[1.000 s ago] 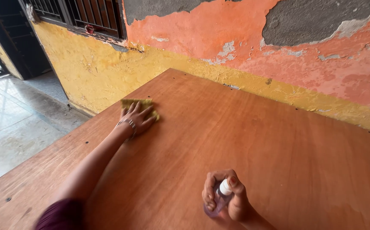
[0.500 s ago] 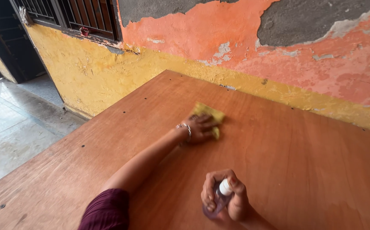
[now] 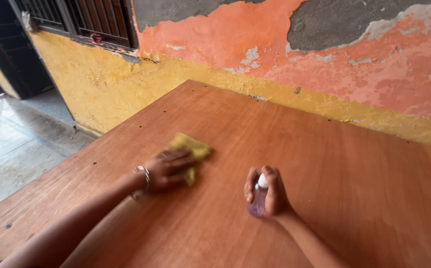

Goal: The person sprays a liquid from a small bottle onto a wooden table and wipes the surface with a yellow cloth. The person repeatedly sprays and wipes different areas of the table in a systematic manner.

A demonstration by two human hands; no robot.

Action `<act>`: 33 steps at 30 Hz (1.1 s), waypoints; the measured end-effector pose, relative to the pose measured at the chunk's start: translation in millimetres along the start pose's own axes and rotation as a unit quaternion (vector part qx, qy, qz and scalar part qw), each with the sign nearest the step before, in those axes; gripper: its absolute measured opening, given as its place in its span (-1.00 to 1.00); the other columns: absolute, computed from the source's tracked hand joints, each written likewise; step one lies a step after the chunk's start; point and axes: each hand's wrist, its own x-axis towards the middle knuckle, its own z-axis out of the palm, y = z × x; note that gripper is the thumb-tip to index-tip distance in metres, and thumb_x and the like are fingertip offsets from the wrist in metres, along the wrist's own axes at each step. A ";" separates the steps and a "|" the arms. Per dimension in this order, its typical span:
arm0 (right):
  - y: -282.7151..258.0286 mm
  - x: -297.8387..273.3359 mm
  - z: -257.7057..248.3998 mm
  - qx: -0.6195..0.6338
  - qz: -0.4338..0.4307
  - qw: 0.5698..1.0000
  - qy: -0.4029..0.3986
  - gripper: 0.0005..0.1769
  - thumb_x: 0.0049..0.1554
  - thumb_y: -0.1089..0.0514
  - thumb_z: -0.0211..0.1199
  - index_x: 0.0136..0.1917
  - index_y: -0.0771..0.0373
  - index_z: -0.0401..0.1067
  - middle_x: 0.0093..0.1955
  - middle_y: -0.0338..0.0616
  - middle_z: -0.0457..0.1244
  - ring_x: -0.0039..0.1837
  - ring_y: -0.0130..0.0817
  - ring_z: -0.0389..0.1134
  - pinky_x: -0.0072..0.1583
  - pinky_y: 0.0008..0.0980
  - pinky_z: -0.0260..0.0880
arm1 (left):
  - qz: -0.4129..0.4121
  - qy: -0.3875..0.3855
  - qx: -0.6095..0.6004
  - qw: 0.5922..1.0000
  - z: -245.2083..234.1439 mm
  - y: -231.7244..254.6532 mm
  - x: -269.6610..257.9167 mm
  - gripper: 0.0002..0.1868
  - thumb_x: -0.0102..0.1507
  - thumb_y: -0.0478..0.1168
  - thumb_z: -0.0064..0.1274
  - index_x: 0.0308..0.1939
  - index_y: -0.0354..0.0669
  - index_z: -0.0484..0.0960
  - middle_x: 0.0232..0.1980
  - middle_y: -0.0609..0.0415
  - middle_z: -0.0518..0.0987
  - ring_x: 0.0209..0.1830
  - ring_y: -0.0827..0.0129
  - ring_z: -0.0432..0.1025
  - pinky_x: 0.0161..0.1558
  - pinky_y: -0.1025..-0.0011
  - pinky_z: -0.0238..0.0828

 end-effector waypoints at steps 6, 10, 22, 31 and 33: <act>-8.6 12.8 -38.1 -0.038 -0.048 0.997 0.055 -0.25 0.24 -0.40 -0.02 -0.40 0.29 0.26 -0.51 -0.12 0.16 -0.42 -0.35 0.24 -0.32 -0.37 0.28 | -0.102 0.013 0.055 0.993 7.6 -72.1 126.8 -0.21 0.31 0.42 -0.41 0.60 0.41 0.01 0.70 0.09 -0.18 0.71 0.14 -0.36 0.55 -0.03 -0.36; -4.5 12.5 -40.6 -0.042 -0.052 0.997 0.048 -0.27 0.22 -0.39 -0.02 -0.39 0.31 0.28 -0.51 -0.11 0.15 -0.42 -0.34 0.23 -0.32 -0.35 0.27 | -0.152 0.064 0.037 0.986 20.3 -37.0 211.6 -0.23 0.33 0.42 -0.38 0.60 0.41 0.04 0.69 0.04 -0.11 0.70 0.12 -0.25 0.55 -0.03 -0.29; -17.4 4.9 -24.4 -0.106 -0.041 0.994 -0.004 -0.22 0.20 -0.46 -0.03 -0.37 0.31 0.28 -0.51 -0.13 0.17 -0.40 -0.36 0.24 -0.29 -0.39 0.30 | 0.165 -0.001 0.045 0.985 27.7 149.7 162.7 -0.24 0.27 0.26 -0.16 0.54 0.24 0.21 0.67 0.08 0.03 0.72 0.18 -0.28 0.60 0.04 -0.43; -19.9 1.1 -15.8 -0.075 0.007 0.997 0.009 -0.21 0.17 -0.48 -0.05 -0.41 0.29 0.27 -0.53 -0.12 0.15 -0.43 -0.34 0.22 -0.31 -0.36 0.27 | -0.041 0.003 -0.029 0.999 -8.5 41.8 0.9 -0.18 0.29 0.42 -0.37 0.59 0.33 0.07 0.68 0.07 -0.13 0.69 0.16 -0.31 0.57 0.04 -0.48; -22.9 0.6 -15.6 -0.105 0.010 0.994 0.004 -0.24 0.17 -0.45 -0.03 -0.42 0.29 0.27 -0.55 -0.12 0.14 -0.43 -0.33 0.22 -0.31 -0.36 0.26 | -0.094 0.025 0.018 0.995 -13.7 12.4 -33.3 -0.16 0.31 0.47 -0.45 0.60 0.28 -0.01 0.68 0.04 -0.18 0.69 0.12 -0.37 0.56 0.05 -0.49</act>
